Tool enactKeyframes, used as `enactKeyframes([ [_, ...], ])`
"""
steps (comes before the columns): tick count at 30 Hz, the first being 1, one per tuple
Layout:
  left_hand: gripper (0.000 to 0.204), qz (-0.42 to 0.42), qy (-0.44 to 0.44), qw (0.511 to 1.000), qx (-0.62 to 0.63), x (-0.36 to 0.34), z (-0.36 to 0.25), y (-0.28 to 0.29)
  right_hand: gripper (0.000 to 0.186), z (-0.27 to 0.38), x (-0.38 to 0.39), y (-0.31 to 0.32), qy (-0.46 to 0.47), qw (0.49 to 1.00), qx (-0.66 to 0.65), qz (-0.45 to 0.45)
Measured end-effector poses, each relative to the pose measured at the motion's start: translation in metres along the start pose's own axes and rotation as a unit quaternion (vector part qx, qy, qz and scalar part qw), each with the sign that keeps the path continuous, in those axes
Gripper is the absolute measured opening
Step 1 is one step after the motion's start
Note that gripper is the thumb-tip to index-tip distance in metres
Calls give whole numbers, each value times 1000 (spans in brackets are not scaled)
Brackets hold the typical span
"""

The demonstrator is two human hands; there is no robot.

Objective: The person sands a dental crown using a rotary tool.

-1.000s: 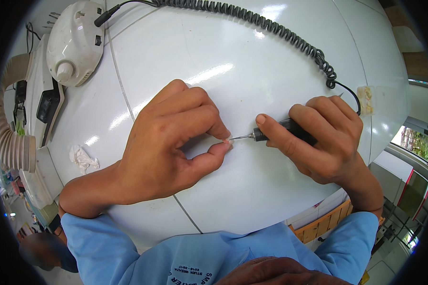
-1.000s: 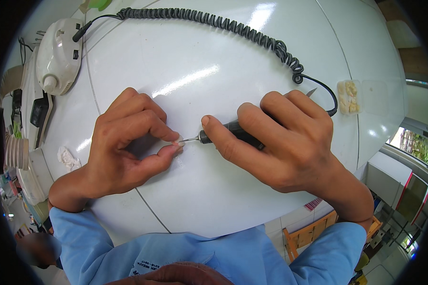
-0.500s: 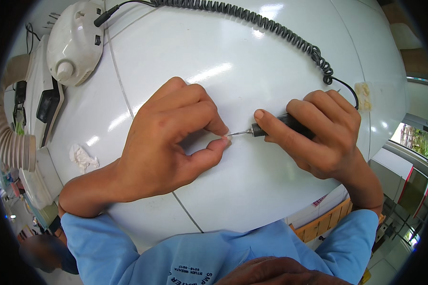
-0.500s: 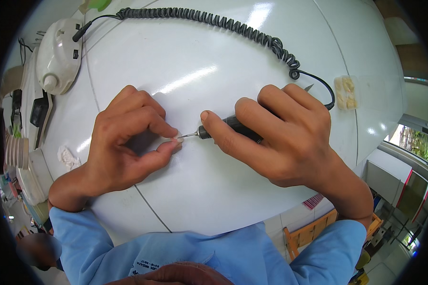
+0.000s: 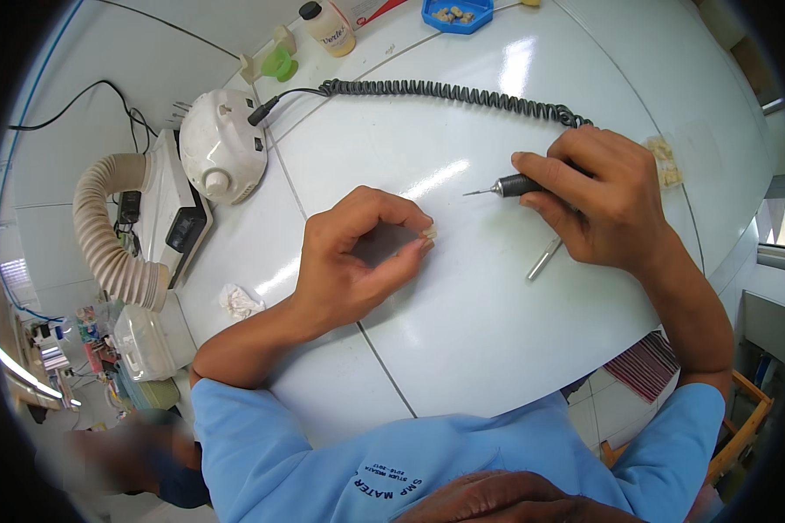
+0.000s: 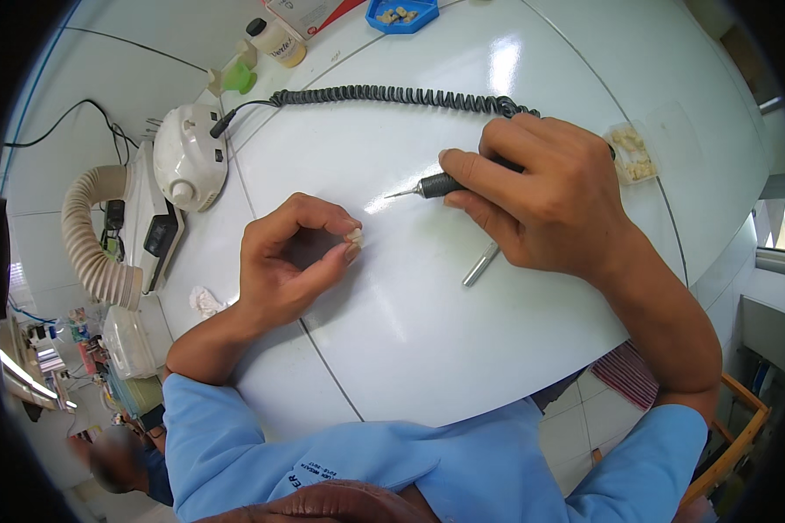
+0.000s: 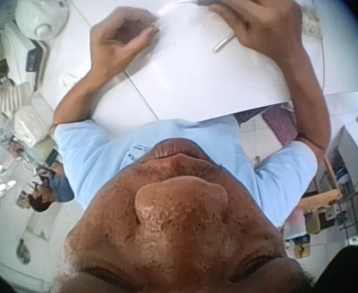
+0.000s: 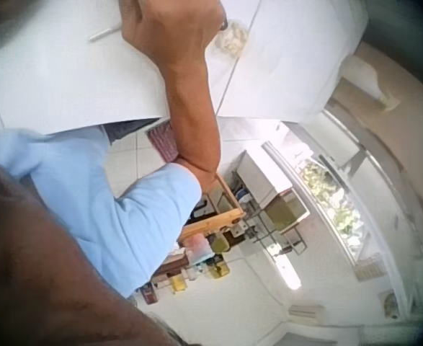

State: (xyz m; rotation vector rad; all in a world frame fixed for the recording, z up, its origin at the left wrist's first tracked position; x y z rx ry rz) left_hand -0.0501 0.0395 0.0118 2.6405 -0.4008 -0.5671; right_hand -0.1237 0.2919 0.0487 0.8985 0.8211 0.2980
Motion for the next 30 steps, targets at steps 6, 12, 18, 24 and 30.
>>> enactKeyframes([
  [6,23,-17,62,995,-76,-7,0,22,26,-11,2,-7,-28,999,-1,-27],
  [12,25,38,-192,903,-383,-14,-31,21,23,-14,5,-11,-39,999,-7,-30],
  [18,29,21,-211,894,-395,-17,-32,19,21,-13,4,-7,-40,999,-7,-33],
  [24,30,-59,-151,960,-229,-8,-22,24,28,-17,3,-4,-48,999,-10,25],
  [30,24,-128,-1,990,56,-1,25,21,32,-12,1,14,44,988,-43,145],
])
Point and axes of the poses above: each hand's wrist, its own x-axis away from the middle knuckle, its own y-axis out of the back of the hand, z = x × y, the point moved 7 cm from there along -x, towards the middle knuckle, and after that the axes turned 15 degrees about -y, right-handed, at the moved point
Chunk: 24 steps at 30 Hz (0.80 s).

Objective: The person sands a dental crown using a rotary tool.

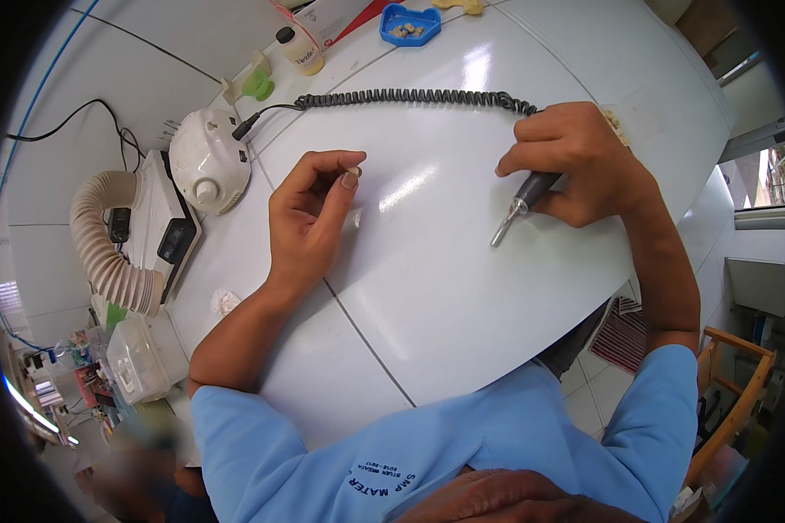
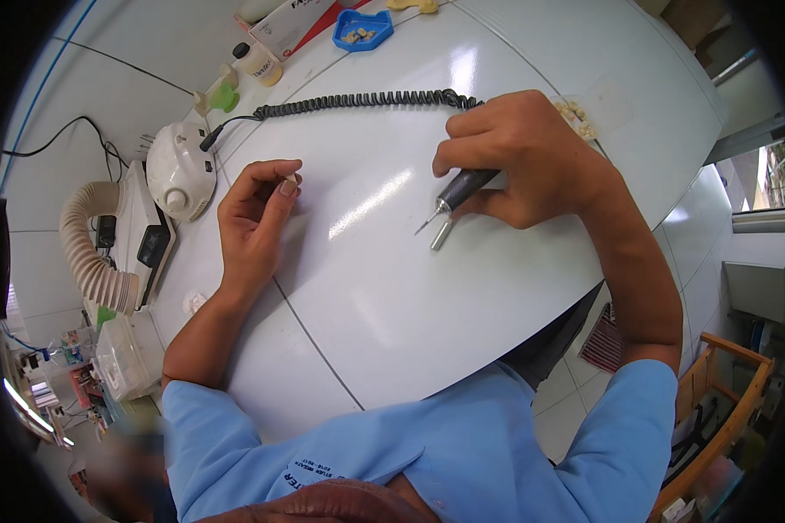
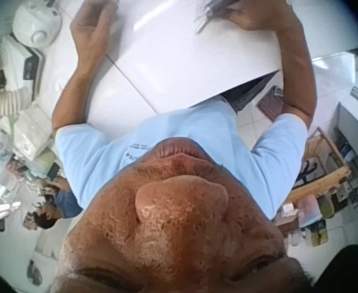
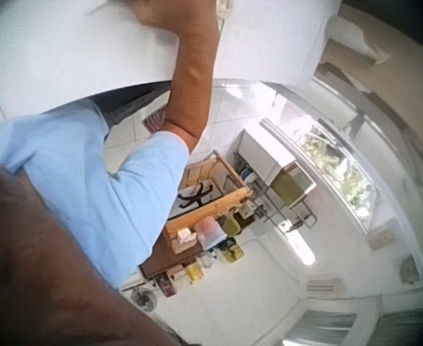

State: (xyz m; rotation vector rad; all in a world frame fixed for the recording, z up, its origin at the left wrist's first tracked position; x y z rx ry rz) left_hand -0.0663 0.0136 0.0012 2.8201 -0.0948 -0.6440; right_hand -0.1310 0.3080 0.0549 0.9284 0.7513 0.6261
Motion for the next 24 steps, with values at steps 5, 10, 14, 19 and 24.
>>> enactKeyframes([
  [5,24,-32,45,998,35,2,5,2,30,10,2,-15,6,998,38,53],
  [10,28,-25,23,997,67,0,7,1,27,12,-14,-20,19,996,85,28],
  [14,28,-14,41,998,53,-1,8,-1,28,0,-40,-17,43,987,157,17],
  [19,23,15,1,999,-32,-2,2,-3,27,-18,-70,-15,35,983,179,-14],
  [24,24,81,-45,986,-142,-4,-16,-12,28,-1,-70,-13,30,978,174,-110],
])
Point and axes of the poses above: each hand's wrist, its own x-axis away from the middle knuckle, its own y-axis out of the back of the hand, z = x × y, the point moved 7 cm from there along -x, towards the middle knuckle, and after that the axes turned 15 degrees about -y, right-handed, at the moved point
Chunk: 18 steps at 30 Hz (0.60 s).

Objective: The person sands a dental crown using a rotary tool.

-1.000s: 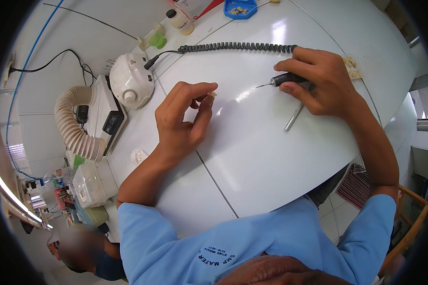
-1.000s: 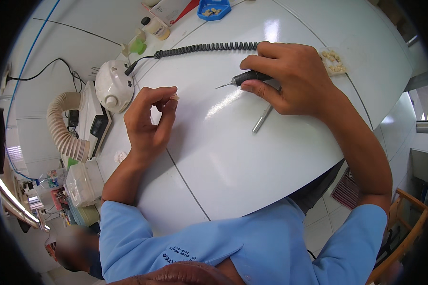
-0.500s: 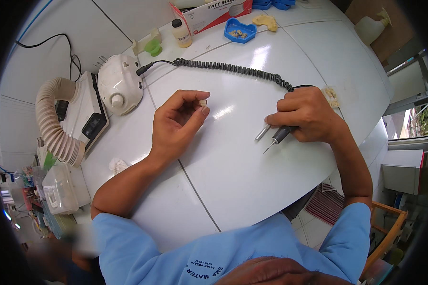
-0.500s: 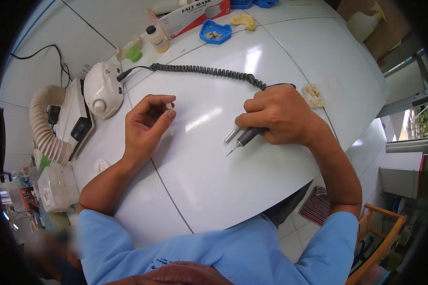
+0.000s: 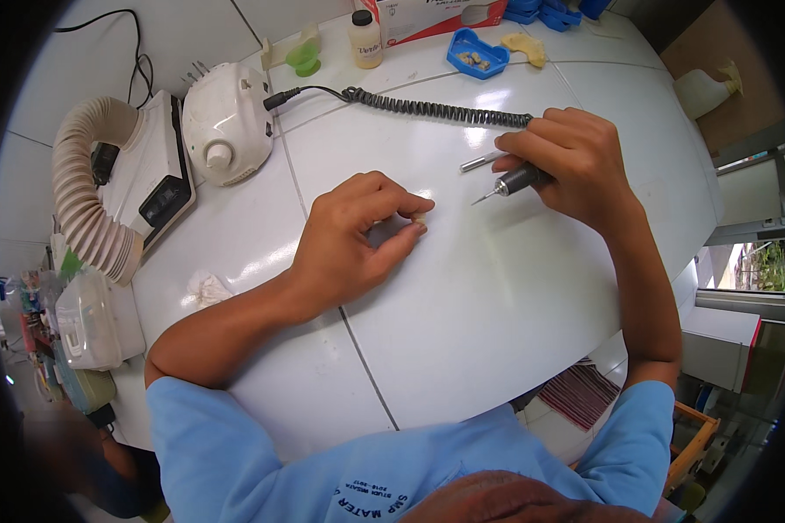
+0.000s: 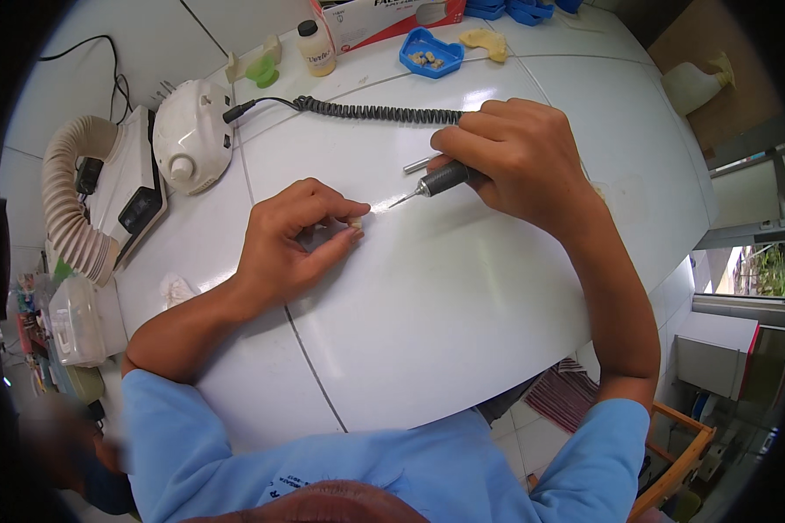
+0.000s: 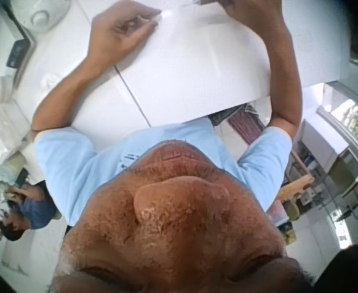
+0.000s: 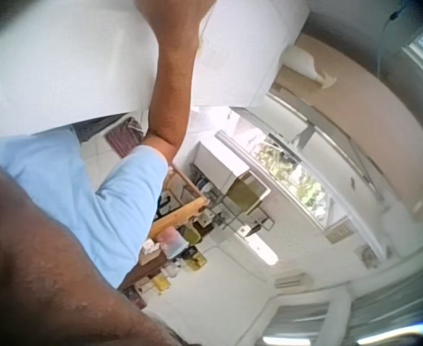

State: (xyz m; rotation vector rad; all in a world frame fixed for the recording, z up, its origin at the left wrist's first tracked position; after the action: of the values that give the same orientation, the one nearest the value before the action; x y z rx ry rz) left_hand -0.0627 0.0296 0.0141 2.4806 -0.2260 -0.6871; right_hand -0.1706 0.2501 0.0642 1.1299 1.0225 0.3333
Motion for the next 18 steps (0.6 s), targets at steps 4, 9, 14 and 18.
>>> enactKeyframes([
  [4,26,23,-35,998,-54,1,-3,-3,47,27,3,17,65,998,-18,5],
  [9,28,54,-24,997,-51,1,-5,-2,42,45,15,6,39,994,-27,103],
  [14,35,75,-25,996,-51,-3,-3,-6,36,48,26,-8,-1,989,-6,148],
  [18,35,88,-11,995,-38,-5,-5,-5,35,40,23,-12,-3,991,-28,132],
])
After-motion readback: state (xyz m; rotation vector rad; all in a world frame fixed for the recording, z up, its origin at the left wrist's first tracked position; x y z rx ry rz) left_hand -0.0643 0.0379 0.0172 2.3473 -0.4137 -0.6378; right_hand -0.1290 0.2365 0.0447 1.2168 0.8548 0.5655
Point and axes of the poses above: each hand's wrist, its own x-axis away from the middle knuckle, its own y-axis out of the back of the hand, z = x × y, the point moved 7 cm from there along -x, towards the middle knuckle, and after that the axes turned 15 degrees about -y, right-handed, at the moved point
